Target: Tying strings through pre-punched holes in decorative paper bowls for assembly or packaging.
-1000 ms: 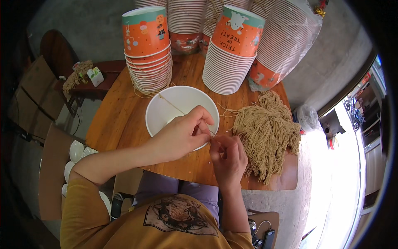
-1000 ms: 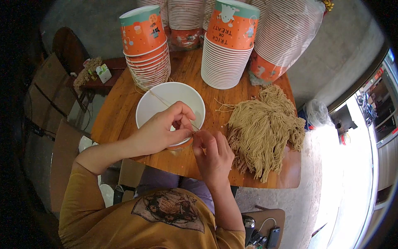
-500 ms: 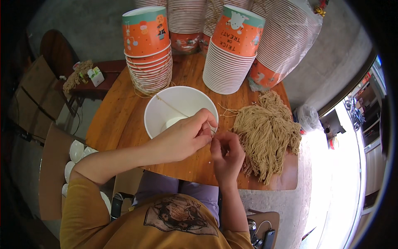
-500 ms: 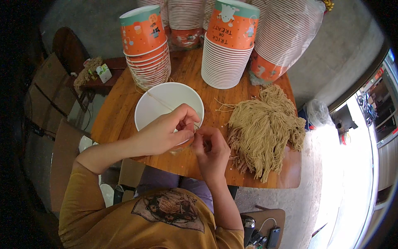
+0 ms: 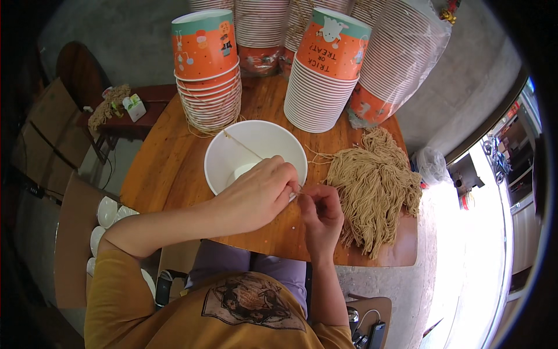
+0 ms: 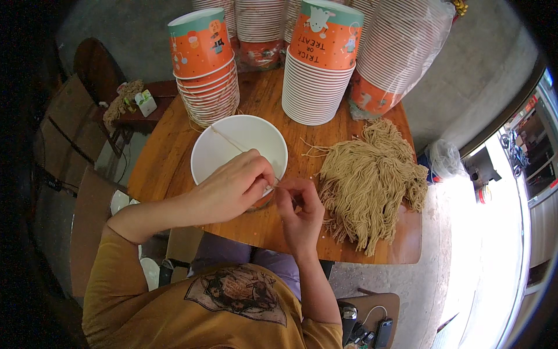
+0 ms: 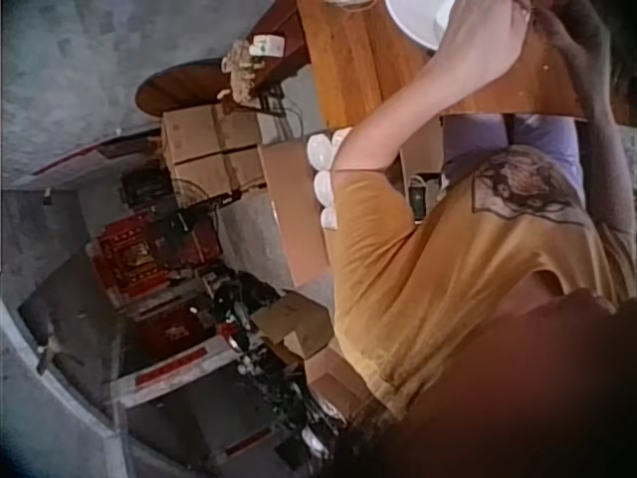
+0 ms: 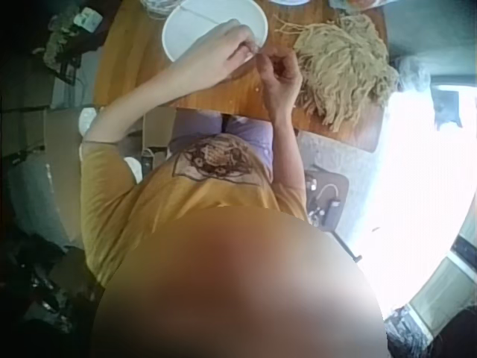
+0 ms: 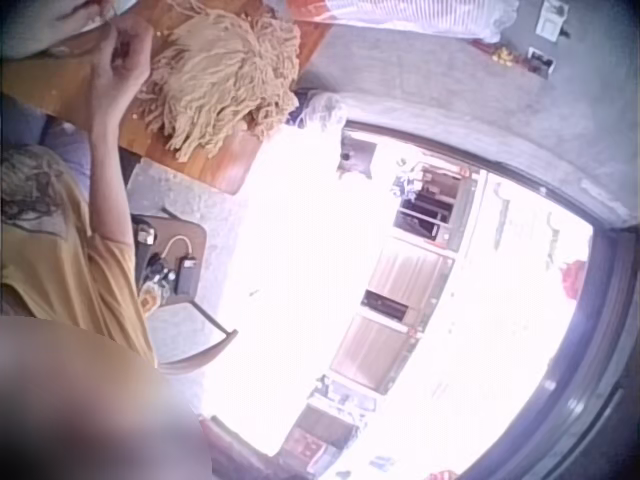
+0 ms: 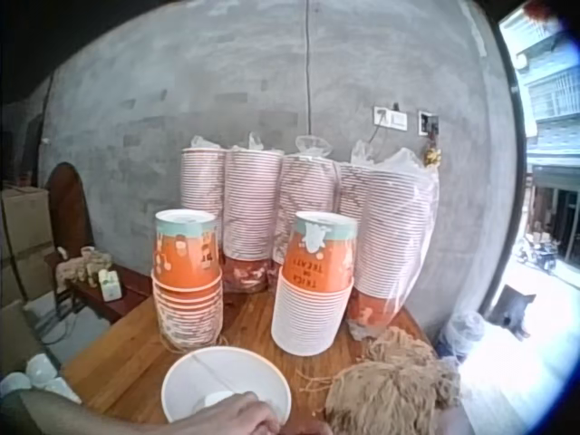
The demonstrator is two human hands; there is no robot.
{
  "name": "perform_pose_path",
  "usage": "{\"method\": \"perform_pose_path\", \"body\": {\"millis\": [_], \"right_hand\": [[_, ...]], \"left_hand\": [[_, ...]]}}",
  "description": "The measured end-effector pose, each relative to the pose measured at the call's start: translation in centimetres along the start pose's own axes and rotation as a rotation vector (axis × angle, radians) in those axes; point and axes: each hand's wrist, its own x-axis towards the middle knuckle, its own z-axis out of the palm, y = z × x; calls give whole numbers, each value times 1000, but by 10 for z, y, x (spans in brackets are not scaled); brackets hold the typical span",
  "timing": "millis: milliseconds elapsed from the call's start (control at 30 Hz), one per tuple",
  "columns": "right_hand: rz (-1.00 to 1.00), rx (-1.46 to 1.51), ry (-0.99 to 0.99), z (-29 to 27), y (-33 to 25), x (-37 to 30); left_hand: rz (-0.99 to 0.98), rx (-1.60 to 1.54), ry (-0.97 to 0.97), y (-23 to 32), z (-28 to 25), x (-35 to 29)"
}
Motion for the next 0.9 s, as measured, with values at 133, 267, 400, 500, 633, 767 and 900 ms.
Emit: {"method": "perform_pose_path", "body": {"millis": [133,267,400,500,633,767,900], "right_hand": [[4,40,8,-2,-1,0],[-34,-75,-31,1,-17,1],[-67,-303,-78,0,-21,2],[-225,-524,-30,0,-23,3],[-371,-663,-62,-1,-29,9],[-369,-696,-144,-11,-32,11],[-67,-419,-6,-22,-21,8]], "left_hand": [[-51,-115,-17,-6,1,0],[-133,-206,-76,-3,-3,2],[-282,-272,-154,4,-9,4],[-285,-265,-140,7,-7,4],[-84,-121,-48,-2,0,1],[84,100,74,-6,-2,0],[101,69,198,-11,-14,1]]}}
